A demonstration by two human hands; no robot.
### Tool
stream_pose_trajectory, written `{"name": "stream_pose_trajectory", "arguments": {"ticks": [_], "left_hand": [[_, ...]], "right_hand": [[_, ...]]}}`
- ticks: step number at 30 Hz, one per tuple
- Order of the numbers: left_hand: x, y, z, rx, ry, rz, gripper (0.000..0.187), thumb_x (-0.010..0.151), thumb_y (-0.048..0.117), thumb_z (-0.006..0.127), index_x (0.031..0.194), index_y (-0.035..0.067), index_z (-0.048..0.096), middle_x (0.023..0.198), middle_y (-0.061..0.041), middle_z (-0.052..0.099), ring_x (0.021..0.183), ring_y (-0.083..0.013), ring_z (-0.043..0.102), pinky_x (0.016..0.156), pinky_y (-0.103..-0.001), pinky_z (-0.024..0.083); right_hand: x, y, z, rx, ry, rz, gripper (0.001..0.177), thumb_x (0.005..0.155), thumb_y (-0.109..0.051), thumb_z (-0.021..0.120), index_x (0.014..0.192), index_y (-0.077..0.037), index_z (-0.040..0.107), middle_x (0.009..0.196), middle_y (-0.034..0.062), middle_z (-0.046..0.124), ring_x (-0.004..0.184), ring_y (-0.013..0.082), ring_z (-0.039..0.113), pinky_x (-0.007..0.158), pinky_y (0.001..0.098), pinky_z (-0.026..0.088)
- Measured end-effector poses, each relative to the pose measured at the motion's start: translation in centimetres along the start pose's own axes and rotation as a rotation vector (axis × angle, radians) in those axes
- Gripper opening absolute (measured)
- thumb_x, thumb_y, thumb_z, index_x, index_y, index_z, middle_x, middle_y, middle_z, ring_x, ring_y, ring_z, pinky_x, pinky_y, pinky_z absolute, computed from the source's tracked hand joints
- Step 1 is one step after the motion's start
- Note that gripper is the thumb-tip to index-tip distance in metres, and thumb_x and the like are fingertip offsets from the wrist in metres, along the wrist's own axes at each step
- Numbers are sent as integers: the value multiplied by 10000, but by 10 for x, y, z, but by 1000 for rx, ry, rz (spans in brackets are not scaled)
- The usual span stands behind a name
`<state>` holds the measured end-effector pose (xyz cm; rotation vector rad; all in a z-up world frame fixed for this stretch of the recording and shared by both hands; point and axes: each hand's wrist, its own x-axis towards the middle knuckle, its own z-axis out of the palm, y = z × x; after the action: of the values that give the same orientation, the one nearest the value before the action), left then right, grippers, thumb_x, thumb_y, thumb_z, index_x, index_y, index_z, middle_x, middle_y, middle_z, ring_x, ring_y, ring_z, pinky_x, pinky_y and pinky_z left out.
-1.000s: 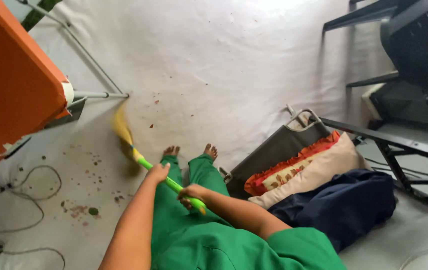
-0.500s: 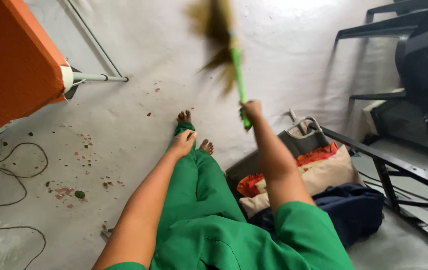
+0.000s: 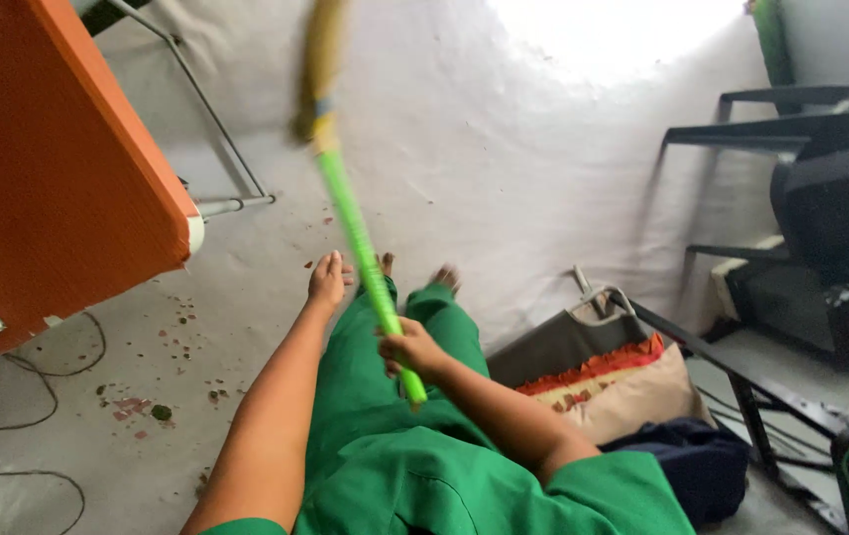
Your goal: The person sweeps the floor with a broom and then mops the floor with a mop, using a spray bottle.
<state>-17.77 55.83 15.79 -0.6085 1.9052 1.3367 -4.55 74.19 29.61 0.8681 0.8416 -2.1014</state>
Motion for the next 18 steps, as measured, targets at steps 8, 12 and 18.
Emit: {"name": "stream_pose_trajectory", "arguments": {"ticks": [8, 12, 18], "left_hand": [[19, 41, 16, 76, 89, -46, 489, 1053, 481, 483, 1129, 42, 686, 957, -56, 749, 690, -178, 675, 666, -308, 550], [26, 68, 77, 62, 96, -42, 455, 1036, 457, 509, 1124, 46, 684, 929, -65, 739, 685, -177, 666, 685, -327, 557], [53, 128, 175, 87, -40, 28, 466, 1084, 463, 478, 1184, 47, 662, 1039, -67, 713, 812, -148, 675, 754, -295, 526]], "right_hand": [[168, -110, -75, -129, 164, 91, 265, 921, -94, 604, 1150, 26, 660, 753, 170, 652, 488, 239, 573, 471, 420, 528], [174, -236, -193, -128, 381, 87, 260, 963, -125, 593, 1138, 46, 681, 776, 196, 684, 504, 257, 591, 458, 429, 523], [144, -400, -310, -286, 649, -109, 224, 922, -91, 698, 999, 100, 609, 763, 196, 643, 522, 260, 613, 460, 455, 522]]}}
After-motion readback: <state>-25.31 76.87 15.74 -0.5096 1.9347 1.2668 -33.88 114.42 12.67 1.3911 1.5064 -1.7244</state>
